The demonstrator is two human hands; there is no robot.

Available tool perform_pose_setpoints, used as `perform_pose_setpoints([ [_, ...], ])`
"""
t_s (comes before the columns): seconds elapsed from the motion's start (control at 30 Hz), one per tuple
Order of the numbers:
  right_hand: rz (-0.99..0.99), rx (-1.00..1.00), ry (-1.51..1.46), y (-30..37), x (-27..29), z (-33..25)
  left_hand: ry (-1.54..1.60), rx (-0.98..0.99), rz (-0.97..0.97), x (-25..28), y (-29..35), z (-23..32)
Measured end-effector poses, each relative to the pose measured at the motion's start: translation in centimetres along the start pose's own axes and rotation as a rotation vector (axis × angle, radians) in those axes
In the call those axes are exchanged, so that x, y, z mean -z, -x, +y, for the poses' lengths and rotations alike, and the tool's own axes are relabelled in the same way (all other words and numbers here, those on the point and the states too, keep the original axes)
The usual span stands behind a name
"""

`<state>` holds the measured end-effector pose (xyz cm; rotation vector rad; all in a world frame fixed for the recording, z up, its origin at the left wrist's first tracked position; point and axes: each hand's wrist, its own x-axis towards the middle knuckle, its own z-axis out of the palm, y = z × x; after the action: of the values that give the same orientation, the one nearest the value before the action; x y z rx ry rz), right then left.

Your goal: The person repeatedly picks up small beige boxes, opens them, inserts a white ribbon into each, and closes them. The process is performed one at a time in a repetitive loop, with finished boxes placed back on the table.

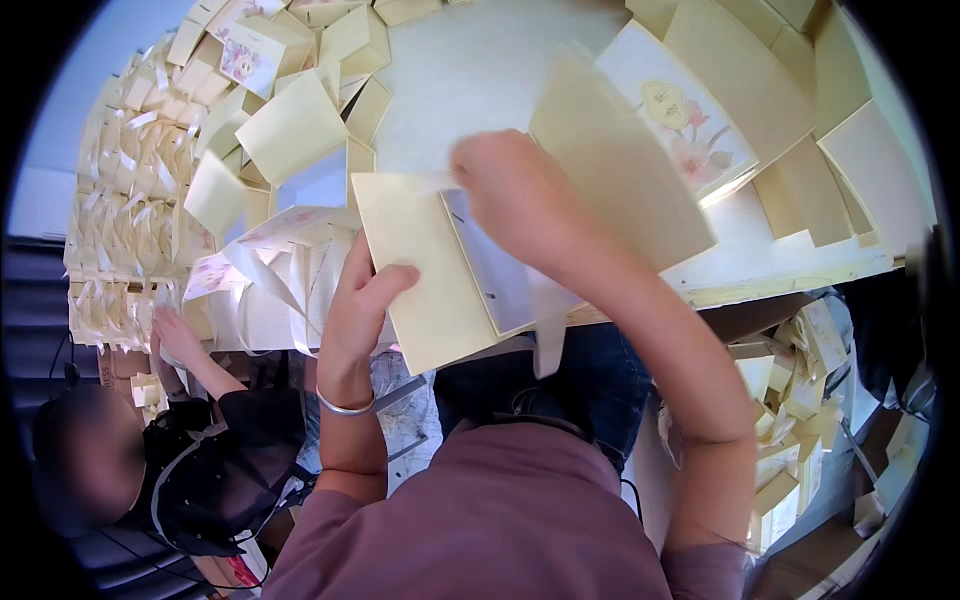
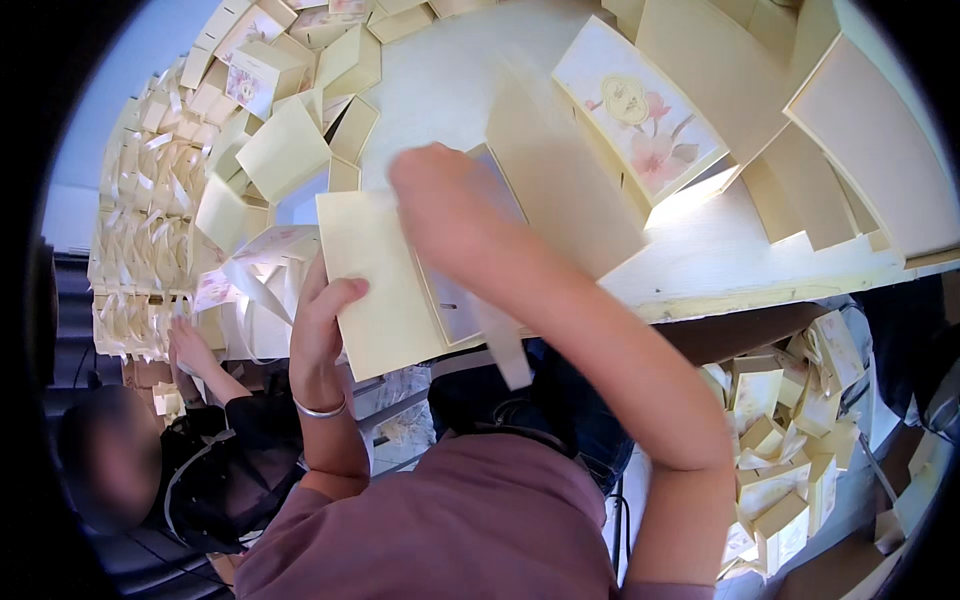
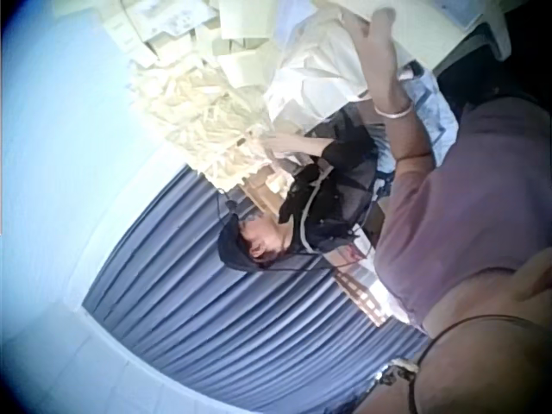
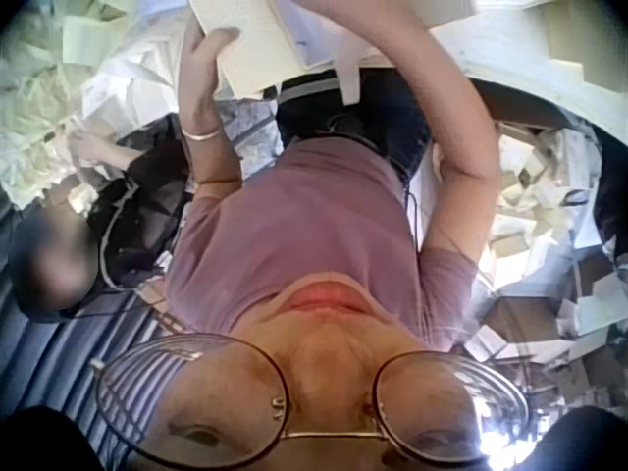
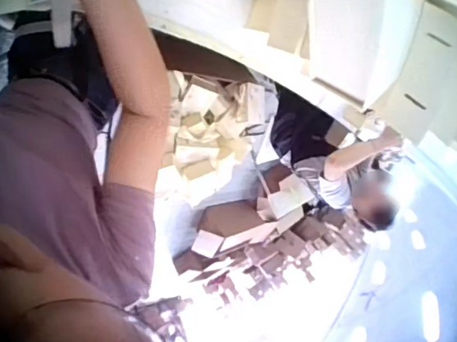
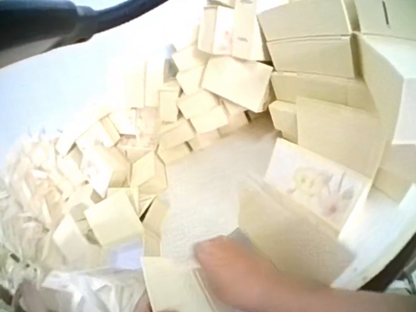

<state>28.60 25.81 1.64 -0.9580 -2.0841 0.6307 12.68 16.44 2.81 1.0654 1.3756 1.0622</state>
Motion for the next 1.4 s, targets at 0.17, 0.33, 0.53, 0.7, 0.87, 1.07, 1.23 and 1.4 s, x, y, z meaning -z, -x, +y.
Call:
perform_pose_setpoints([
  [0.17,-0.257,0.026,0.227,2.0,-0.1,2.8,0.138,0.112,0.017,0.8,1.8,-1.2],
  [0.33,-0.291,0.070,0.161,2.1,-0.8,2.7,0.169,0.126,0.033,1.0,2.6,-1.5],
  [0.53,-0.147,0.054,0.023,1.9,-1.5,2.8,0.193,0.112,0.072,1.2,2.8,-2.1],
  [0.7,-0.285,-0.017,-0.013,1.3,-1.6,2.5,0.183,0.116,0.031,1.6,2.7,-2.1],
  [0.87,-0.376,-0.034,0.008,0.6,-2.3,2.1,0.379,0.044,0.092,1.4,2.2,-3.6],
  [1.07,-0.419,-0.009,-0.129,0.4,-5.4,3.0,-0.805,-0.369,0.229,2.1,-0.9,-9.2],
  [1.23,-0.690,-0.476,-0.385,0.4,-1.7,1.1,-0.707,-0.429,0.232,1.7,-3.0,-9.2],
  [1.4,-0.005,-0.658,-1.426,4.8,7.7,-5.0,0.152,-0.213,0.192,2.4,-4.7,-7.9],
])
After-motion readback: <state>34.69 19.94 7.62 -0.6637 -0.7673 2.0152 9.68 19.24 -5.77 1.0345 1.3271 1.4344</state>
